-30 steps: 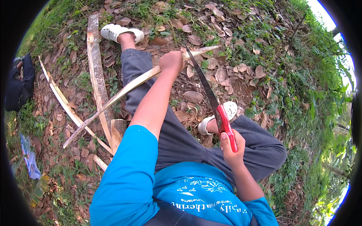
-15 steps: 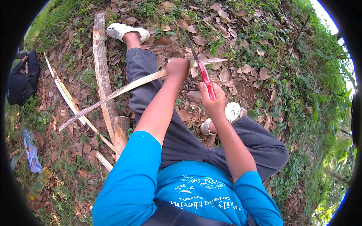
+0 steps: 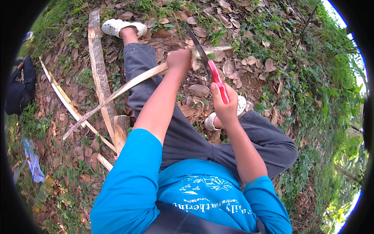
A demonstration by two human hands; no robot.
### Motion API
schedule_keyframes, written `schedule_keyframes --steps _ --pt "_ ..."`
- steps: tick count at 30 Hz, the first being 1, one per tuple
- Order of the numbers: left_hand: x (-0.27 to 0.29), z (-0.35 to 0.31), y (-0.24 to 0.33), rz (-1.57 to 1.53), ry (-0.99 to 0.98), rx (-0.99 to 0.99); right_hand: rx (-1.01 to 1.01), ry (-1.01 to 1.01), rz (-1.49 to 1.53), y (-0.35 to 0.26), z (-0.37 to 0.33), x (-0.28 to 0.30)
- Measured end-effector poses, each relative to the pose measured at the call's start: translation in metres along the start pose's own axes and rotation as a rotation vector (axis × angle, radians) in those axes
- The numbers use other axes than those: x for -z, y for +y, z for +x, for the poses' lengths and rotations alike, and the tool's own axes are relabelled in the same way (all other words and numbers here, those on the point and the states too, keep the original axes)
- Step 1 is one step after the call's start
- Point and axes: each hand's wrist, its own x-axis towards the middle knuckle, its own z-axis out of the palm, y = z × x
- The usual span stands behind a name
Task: The person sits on the ground and uses a red folding saw to cut a piece of wood held between their legs. They saw through the wood to create a notch and then separate a thin strip from the main piece.
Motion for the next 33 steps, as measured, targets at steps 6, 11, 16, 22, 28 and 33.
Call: schedule_keyframes --steps 6,11,16,22,28,33 --pt "-0.01 -0.004 -0.011 0.027 -0.01 -0.023 0.003 -0.056 -0.029 0.016 0.046 -0.043" --pt "0.004 0.008 -0.012 -0.001 -0.026 0.012 -0.202 -0.101 0.076 -0.014 -0.031 0.013" --pt "0.015 0.019 -0.01 0.005 0.002 0.053 -0.208 -0.123 -0.054 -0.042 -0.101 0.08" --pt "0.013 0.002 -0.005 -0.02 -0.015 0.05 -0.087 -0.093 0.041 -0.015 -0.007 0.014" --pt "0.005 -0.005 -0.006 -0.028 -0.036 -0.023 0.051 -0.007 -0.127 0.004 0.077 -0.048" --pt "0.013 0.009 -0.016 -0.012 -0.039 0.052 -0.082 -0.084 -0.021 -0.011 -0.019 -0.004"
